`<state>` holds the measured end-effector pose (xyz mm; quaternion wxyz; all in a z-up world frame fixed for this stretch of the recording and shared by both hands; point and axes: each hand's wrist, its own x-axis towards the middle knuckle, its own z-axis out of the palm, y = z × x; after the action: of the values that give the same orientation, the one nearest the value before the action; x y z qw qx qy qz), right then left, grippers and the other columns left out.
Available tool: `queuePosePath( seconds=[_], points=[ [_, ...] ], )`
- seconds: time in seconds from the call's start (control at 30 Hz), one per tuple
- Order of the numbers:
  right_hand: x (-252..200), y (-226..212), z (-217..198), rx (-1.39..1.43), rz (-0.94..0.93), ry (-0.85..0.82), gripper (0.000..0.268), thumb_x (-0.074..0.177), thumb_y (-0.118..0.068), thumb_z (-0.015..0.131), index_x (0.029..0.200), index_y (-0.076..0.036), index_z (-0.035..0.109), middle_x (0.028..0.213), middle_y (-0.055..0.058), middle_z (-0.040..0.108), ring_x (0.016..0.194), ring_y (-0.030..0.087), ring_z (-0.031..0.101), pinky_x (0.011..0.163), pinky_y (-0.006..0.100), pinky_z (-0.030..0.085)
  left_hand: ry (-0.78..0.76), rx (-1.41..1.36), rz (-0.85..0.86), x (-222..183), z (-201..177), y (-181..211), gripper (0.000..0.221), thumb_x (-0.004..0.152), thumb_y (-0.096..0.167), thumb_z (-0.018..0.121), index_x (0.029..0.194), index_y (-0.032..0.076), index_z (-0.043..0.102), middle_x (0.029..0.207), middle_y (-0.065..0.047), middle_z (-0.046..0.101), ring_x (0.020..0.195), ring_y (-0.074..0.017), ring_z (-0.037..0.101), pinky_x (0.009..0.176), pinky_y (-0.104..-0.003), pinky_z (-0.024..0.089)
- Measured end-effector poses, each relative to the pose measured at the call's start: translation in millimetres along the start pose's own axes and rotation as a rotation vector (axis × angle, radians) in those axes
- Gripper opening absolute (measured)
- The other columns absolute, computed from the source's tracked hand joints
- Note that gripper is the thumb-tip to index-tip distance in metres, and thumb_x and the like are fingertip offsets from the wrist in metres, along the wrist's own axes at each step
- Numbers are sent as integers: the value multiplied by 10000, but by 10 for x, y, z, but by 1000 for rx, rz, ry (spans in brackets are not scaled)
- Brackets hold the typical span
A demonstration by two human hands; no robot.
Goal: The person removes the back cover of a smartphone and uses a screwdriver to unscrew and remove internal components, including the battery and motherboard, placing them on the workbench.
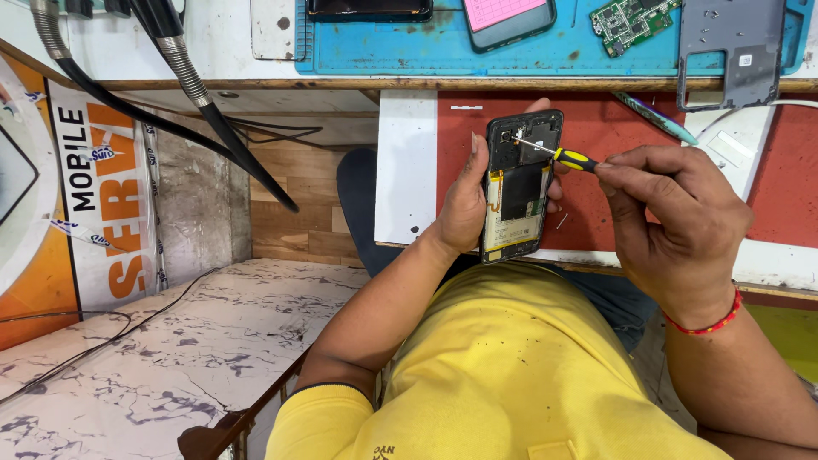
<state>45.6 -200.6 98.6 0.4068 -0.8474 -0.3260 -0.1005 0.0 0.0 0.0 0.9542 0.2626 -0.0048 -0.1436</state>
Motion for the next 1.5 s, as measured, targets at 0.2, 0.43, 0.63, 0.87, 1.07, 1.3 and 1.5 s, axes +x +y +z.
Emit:
queuePosePath(
  seconds=[0.2, 0.43, 0.63, 0.87, 1.07, 1.3, 1.5],
  points=[
    [4, -39, 3, -11, -4, 1, 159, 956, 122, 775, 1075, 27, 728, 1042, 172, 690, 889, 240, 697, 703, 307, 560, 3, 34, 3, -6, 2, -5, 843, 1092, 697, 255, 1721, 144, 152, 1278, -111, 644, 1043, -177, 659, 968, -363, 554],
    [-11, 4, -119, -67, -132, -7, 206, 941, 118, 807, 1036, -33, 706, 1098, 113, 727, 849, 236, 682, 694, 305, 522, 12, 124, -12, -24, 56, 33, 875, 1074, 718, 278, 1730, 157, 142, 1208, -53, 616, 1083, -160, 634, 999, -363, 531],
    [-27, -6, -224, -52, -179, 24, 205, 911, 72, 796, 1046, -32, 682, 1088, 98, 752, 830, 215, 688, 689, 321, 508, 2, 212, 17, -16, 145, 88, 863, 1084, 707, 351, 1703, 140, 154, 1164, -44, 591, 1008, -134, 595, 988, -340, 497],
    [-114, -17, -209, 64, 208, -23, 168, 971, -21, 789, 1120, -5, 712, 926, 128, 726, 766, 152, 688, 625, 260, 493, 66, 517, 39, -37, 260, 223, 873, 1073, 699, 381, 1719, 135, 219, 1245, -58, 589, 1055, -125, 548, 984, -322, 495],
    [-236, 150, -72, 425, 354, 86, 145, 993, -2, 723, 1118, 5, 650, 960, 89, 681, 839, 88, 707, 670, 195, 569, 122, 744, 5, -79, 390, 349, 814, 1088, 676, 384, 1700, 151, 268, 1275, -60, 578, 1029, -130, 514, 966, -301, 488],
    [-390, 302, -11, 364, 274, 95, 182, 1025, 1, 779, 1151, 29, 650, 909, 66, 693, 802, 69, 673, 679, 188, 522, 137, 861, 4, 8, 504, 374, 806, 1093, 676, 372, 1700, 155, 276, 1245, -64, 586, 1014, -133, 508, 946, -298, 481],
    [-308, 293, -74, 374, 392, 66, 222, 938, -51, 771, 1117, 10, 655, 905, 53, 669, 783, 75, 649, 670, 209, 512, 129, 944, -5, 44, 543, 370, 801, 1098, 683, 336, 1696, 152, 293, 1239, -67, 602, 1007, -133, 514, 945, -293, 489]
  ],
)
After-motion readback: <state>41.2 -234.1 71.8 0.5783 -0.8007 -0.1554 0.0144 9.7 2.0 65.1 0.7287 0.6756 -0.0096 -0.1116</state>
